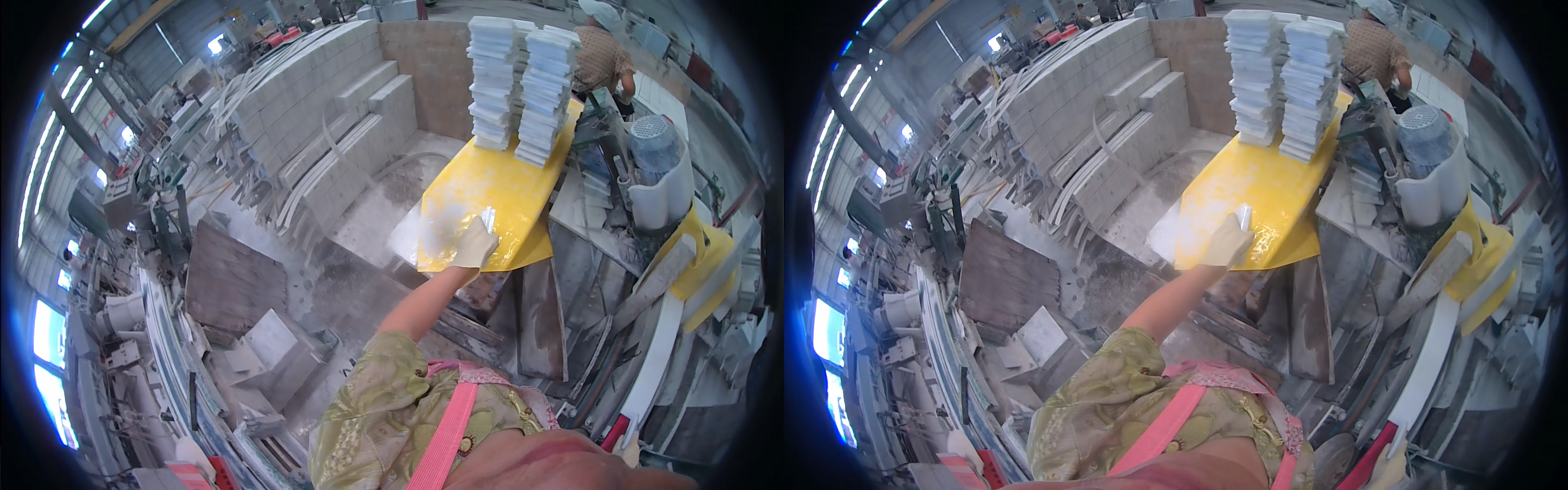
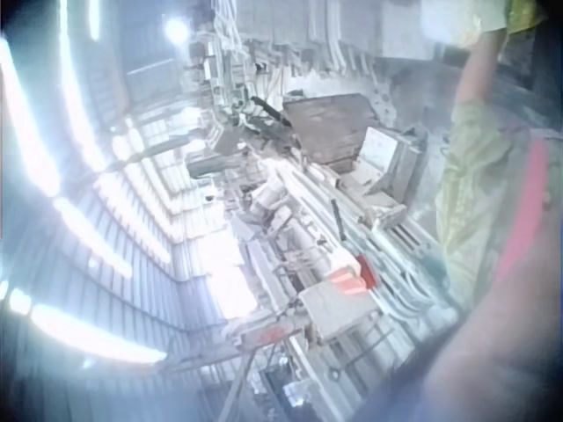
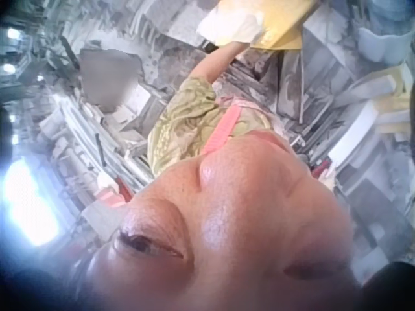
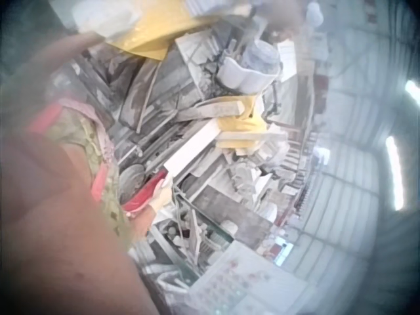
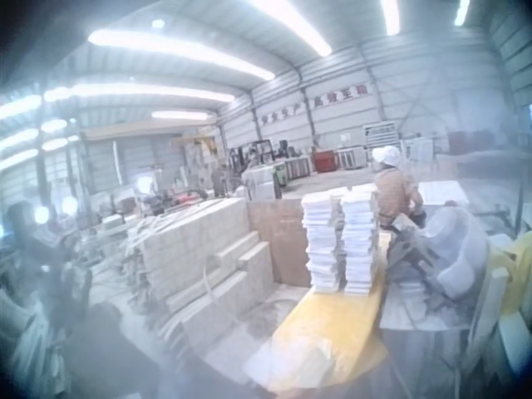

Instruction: The person repeatedly picks up small white rectangular blocks from a yellow tray and stacks them into neat piles. They handle the blocks one at a time, aligning each piece before placing it on top of the growing stack.

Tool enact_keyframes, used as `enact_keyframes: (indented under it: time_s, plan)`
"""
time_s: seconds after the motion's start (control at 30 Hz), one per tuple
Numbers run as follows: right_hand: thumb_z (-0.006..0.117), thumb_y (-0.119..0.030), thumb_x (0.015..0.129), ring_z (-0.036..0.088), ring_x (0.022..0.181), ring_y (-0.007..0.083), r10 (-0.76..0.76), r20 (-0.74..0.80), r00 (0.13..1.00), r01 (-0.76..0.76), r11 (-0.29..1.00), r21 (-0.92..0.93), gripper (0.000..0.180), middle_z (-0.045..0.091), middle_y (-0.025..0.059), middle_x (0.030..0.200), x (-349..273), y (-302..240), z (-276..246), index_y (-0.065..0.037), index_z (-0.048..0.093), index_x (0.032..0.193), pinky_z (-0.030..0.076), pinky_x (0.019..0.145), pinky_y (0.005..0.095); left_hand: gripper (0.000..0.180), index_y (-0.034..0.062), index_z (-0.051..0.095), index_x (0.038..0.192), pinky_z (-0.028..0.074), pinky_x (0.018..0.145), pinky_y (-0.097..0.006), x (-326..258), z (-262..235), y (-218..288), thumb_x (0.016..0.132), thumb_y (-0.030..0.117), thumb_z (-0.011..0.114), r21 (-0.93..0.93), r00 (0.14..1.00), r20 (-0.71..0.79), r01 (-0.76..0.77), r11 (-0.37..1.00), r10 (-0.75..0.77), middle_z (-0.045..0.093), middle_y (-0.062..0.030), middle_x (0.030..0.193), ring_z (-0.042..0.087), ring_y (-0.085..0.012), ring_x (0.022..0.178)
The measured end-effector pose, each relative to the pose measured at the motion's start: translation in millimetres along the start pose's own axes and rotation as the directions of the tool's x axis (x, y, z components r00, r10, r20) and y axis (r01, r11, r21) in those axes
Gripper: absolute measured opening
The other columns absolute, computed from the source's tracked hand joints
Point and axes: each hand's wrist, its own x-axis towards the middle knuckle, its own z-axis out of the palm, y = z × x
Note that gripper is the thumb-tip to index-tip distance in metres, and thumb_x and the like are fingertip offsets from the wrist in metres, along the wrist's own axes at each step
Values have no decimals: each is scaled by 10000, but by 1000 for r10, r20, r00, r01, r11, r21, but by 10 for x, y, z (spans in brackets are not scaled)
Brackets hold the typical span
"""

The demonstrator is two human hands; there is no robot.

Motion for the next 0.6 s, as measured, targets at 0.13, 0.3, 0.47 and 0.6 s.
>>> enact_keyframes:
  time_s: [0.13, 0.3, 0.47, 0.6]
  plan:
    - [672, -262, 931, 652, 763, 206, 105, -297, 949, 81, 830, 552, 354, 684, 97, 866, 180, -465, -327, 47, 661, 1102, 500, 647, 371, 438, -45, 501, 1153, 485, 900, -499, 39, -52, -30, 829, 236, 590, 89, 992, 87, -101, 991, 93, 630, -342, 1085, 606, -481, 1066]
    - [559, -362, 1008, 615, 889, 142, -165, -237, 958, 281, 346, 895, 457, 674, 68, 1017, 77, -2593, -711, 56, 647, 1173, 488, 819, 332, 527, -70, 471, 1203, 491, 914, -488, 189, -179, -176, 823, 277, 586, 11, 988, 146, 53, 999, -54, 618, -359, 1135, 608, -478, 1089]
    - [584, -352, 990, 628, 822, 136, -298, -134, 945, 146, 20, 989, 446, 681, 77, 970, 256, -4747, -365, 57, 650, 1156, 488, 735, 303, 589, -76, 469, 1242, 485, 933, -483, 188, -367, -387, 846, 344, 584, 48, 986, 159, 34, 998, -41, 622, -351, 1146, 612, -470, 1102]
    - [637, -306, 975, 656, 966, 162, -457, -135, 879, 187, 71, 980, 462, 678, 86, 1103, 340, -5654, 220, 34, 597, 1286, 515, 822, 299, 618, -69, 475, 1262, 474, 953, -483, 25, -514, -360, 873, 398, 587, 52, 989, 144, 9, 999, -16, 604, -355, 1188, 601, -470, 1128]
